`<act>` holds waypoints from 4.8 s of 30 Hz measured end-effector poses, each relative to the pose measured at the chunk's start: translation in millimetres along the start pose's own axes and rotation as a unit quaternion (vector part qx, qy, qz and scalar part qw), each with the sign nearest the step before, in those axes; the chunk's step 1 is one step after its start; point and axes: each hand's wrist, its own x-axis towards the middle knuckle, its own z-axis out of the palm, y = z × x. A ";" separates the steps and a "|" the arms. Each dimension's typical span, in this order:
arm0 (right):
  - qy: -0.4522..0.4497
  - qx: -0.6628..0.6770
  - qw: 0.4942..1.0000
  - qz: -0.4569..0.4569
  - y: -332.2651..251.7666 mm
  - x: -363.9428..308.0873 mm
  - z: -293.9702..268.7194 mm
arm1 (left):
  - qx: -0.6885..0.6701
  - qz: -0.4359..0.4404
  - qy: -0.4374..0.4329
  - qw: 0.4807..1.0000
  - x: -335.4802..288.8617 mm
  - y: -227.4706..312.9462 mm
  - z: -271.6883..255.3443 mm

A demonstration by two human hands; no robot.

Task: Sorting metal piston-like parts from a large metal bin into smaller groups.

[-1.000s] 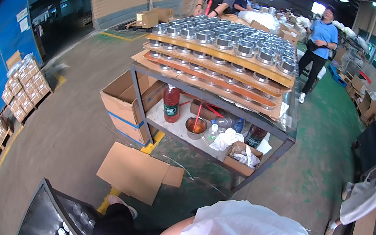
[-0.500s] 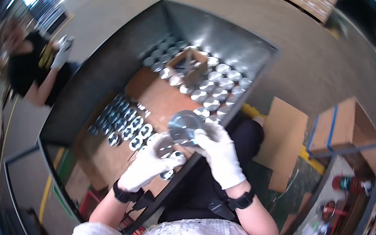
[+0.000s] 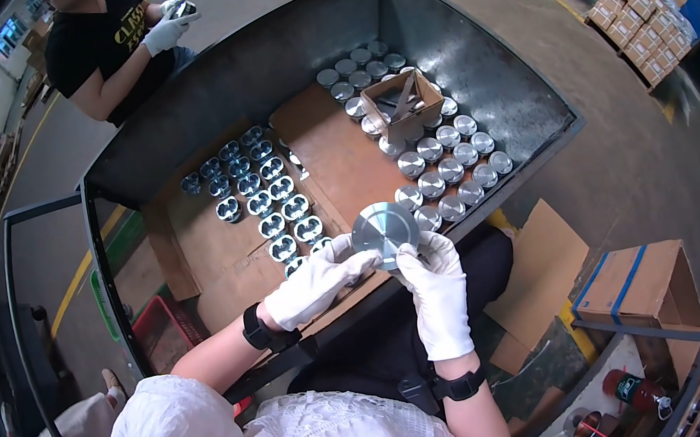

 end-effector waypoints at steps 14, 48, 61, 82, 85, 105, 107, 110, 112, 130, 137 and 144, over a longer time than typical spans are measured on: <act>-0.047 0.136 0.986 0.087 9.5 -6.8 -3.1 | 0.217 0.300 0.206 0.906 1.9 18.7 36.6; -0.023 0.194 0.964 0.178 15.7 -8.1 -6.3 | 0.285 0.389 0.222 0.847 4.1 18.5 37.4; 0.048 -0.156 0.984 -0.070 33.1 -4.9 -12.7 | 0.190 0.333 0.251 0.889 15.2 -6.8 38.1; 0.053 -0.203 0.950 -0.233 21.1 -11.7 14.5 | 0.220 0.351 0.245 0.876 21.3 -16.0 35.6; 0.084 -0.413 0.839 -0.344 20.9 -11.7 10.3 | 0.248 0.336 0.224 0.881 21.6 -19.8 34.0; -0.046 0.236 0.965 0.107 19.5 -2.4 7.8 | 0.286 0.358 0.260 0.850 -10.1 15.2 36.4; -0.050 0.139 0.988 0.046 19.6 6.4 19.7 | 0.268 0.358 0.250 0.859 -7.3 1.4 30.7; -0.131 0.027 0.991 -0.014 11.5 8.1 28.7 | 0.284 0.309 0.254 0.871 -7.8 -25.0 -5.2; -0.070 -0.455 0.867 -0.191 14.3 16.9 16.8 | 0.312 0.187 0.251 0.897 -11.2 -53.3 -47.9; -0.023 -0.776 0.549 -0.310 52.2 34.2 2.9 | 0.381 -0.249 0.116 0.883 -15.2 -360.8 -86.0; -0.019 -0.765 0.555 -0.327 47.8 37.5 3.4 | 0.425 -0.246 0.095 0.866 -7.7 -357.1 -81.8; -0.017 -0.749 0.594 -0.292 48.7 37.8 0.9 | 0.434 -0.198 -0.023 0.879 88.8 -216.7 -67.8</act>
